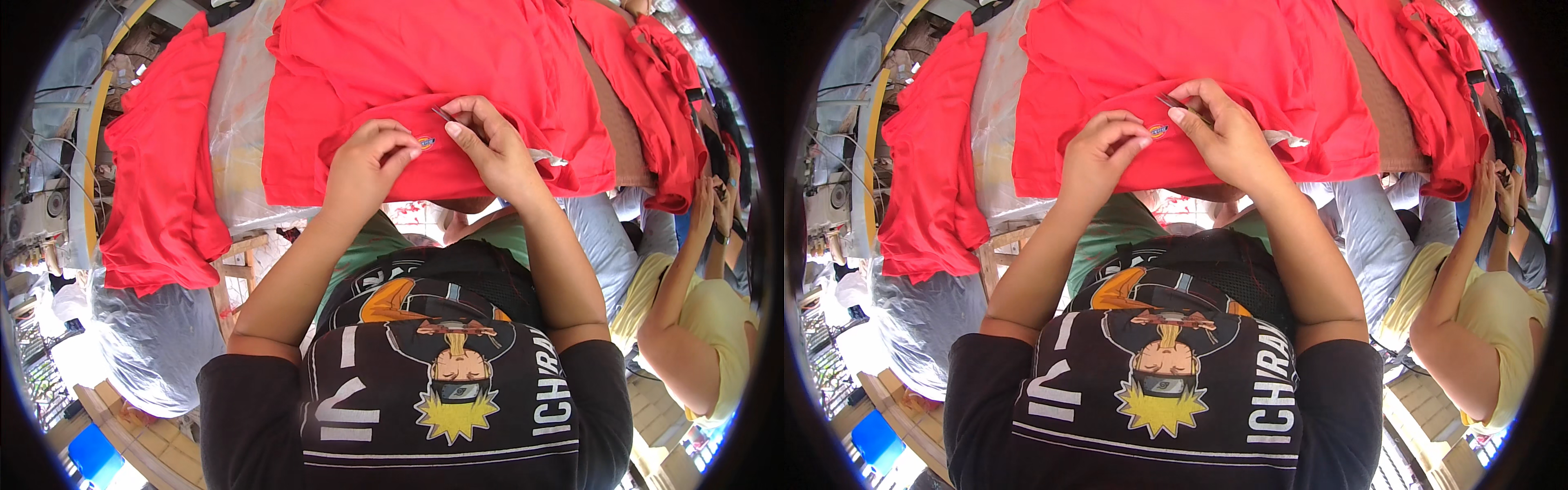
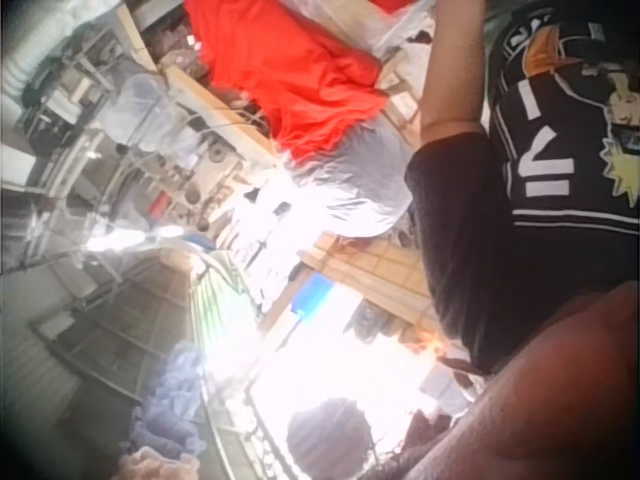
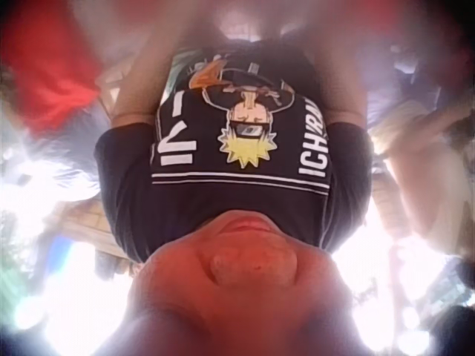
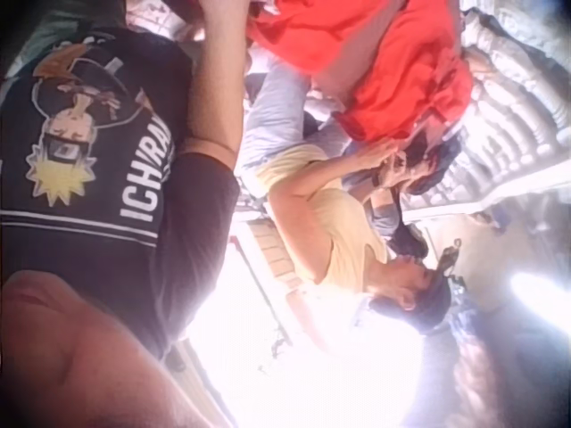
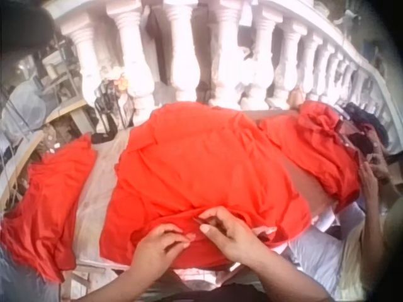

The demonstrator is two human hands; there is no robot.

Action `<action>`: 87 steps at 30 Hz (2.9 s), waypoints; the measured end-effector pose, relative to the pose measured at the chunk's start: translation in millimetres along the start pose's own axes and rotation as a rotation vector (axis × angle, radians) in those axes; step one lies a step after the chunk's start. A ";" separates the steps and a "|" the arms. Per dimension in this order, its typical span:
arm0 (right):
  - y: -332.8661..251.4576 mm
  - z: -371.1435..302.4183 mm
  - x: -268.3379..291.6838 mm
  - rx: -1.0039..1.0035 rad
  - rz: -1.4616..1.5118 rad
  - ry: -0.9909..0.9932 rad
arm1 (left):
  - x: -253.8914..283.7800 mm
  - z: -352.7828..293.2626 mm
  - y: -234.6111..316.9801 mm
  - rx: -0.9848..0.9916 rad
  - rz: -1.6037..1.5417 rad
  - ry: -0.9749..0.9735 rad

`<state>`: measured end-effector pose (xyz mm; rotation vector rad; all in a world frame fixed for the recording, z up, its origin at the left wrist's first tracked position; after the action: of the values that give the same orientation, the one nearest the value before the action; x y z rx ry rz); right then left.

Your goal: The person trims loose threads and inspects the labels and hems of several red shirts using a small pair of snips.

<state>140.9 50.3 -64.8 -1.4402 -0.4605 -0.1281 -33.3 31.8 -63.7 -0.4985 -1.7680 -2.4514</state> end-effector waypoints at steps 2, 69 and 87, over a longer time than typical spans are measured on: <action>-4.6 -2.8 -1.0 0.028 -0.069 -0.005 | 3.9 1.2 -18.2 0.194 -0.214 0.030; -28.1 -16.4 -15.5 0.185 -0.443 -0.115 | 18.8 -18.0 -11.6 0.475 -0.377 0.107; -61.6 -17.4 54.0 0.140 -0.425 0.298 | 118.5 14.9 87.9 -0.193 -0.285 -0.029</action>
<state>171.8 34.9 11.5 -1.1457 -0.5127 -0.6308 -120.0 31.4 56.7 -0.3147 -1.7283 -2.8408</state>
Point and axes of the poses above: each hand's wrist, its own z-axis towards the middle knuckle, its own x-axis out of the back of the hand, y = z × x, the point moved 6 cm from there along z, towards the middle knuckle, and after that the axes turned 10 degrees about -z, right-handed, at the moved point
